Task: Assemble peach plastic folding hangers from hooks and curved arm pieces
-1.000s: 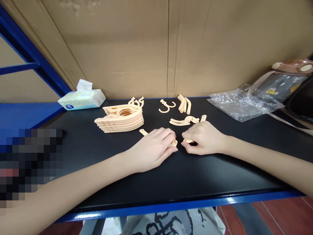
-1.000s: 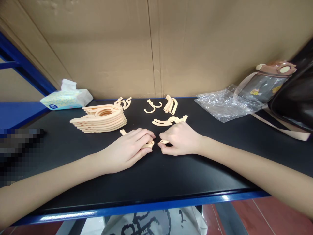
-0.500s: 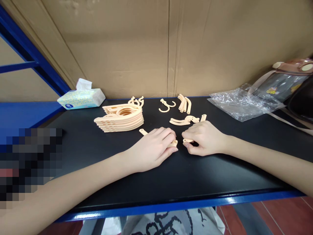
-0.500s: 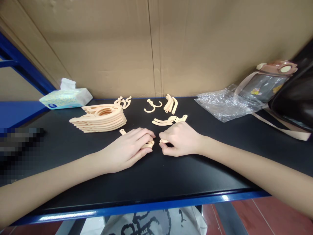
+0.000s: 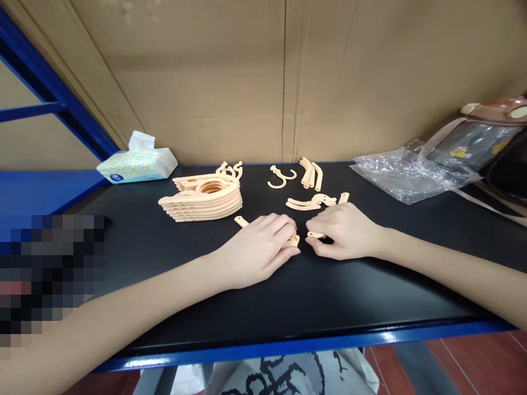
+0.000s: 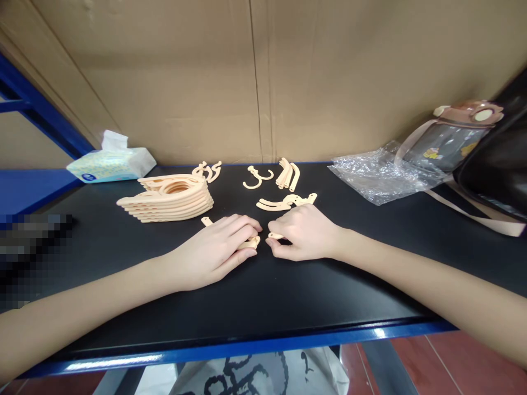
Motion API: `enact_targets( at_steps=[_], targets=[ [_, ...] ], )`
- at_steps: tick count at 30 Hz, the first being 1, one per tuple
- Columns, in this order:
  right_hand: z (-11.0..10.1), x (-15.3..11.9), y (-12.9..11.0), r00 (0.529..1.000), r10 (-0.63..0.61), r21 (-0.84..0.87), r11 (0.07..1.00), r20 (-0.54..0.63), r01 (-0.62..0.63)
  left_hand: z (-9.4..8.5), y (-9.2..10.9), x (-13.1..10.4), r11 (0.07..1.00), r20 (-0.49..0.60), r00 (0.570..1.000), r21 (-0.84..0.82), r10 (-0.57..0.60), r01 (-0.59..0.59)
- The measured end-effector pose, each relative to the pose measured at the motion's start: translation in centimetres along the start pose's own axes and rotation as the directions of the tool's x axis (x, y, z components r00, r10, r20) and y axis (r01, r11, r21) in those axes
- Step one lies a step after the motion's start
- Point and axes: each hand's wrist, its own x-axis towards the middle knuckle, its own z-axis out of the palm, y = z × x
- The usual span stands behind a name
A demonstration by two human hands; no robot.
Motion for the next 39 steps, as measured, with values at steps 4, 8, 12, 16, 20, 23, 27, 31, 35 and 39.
enact_targets(
  at_steps=[4,8,12,16,20,23,27,31,35,39],
  targets=[
    [-0.1,0.03,-0.07,1.0,0.005,0.005,1.0,-0.006,-0.005,-0.05,-0.01,-0.01,1.0,-0.004,1.0,0.007,0.004,-0.004],
    [-0.1,0.01,-0.1,1.0,0.0,0.018,1.0,-0.019,0.0,-0.01,-0.03,-0.06,1.0,-0.005,1.0,0.005,0.011,-0.011],
    [0.0,-0.05,-0.05,0.999,-0.02,0.014,1.0,-0.031,0.021,0.0,-0.03,-0.07,1.0,-0.006,1.0,0.001,0.021,-0.021],
    [0.13,-0.13,0.03,0.998,-0.042,0.021,0.999,-0.038,0.043,-0.06,0.02,0.0,1.0,-0.004,1.0,-0.025,0.014,-0.014],
    [0.18,-0.15,0.11,0.998,-0.067,0.026,0.997,-0.002,0.067,-0.12,0.06,0.02,0.998,-0.009,0.999,-0.052,0.039,-0.04],
    [0.09,-0.06,0.12,0.996,-0.086,0.02,0.996,0.02,0.086,-0.12,0.04,-0.01,0.997,-0.013,0.998,-0.059,0.056,-0.057],
    [-0.12,0.1,0.07,0.994,-0.082,0.024,0.996,0.078,0.081,-0.1,-0.04,-0.05,0.997,-0.012,0.998,-0.057,0.056,-0.057],
    [-0.31,0.17,-0.05,0.99,-0.081,0.04,0.996,0.118,0.077,-0.12,-0.1,-0.04,0.995,-0.028,0.997,-0.064,0.069,-0.07],
    [-0.4,0.2,-0.17,0.987,-0.072,0.066,0.996,0.143,0.063,-0.08,-0.05,-0.02,0.992,-0.04,0.994,-0.073,0.097,-0.1],
    [-0.39,0.22,-0.17,0.986,-0.063,0.085,0.995,0.155,0.05,0.03,0.02,-0.02,0.992,-0.042,0.994,-0.067,0.103,-0.106]
  ],
)
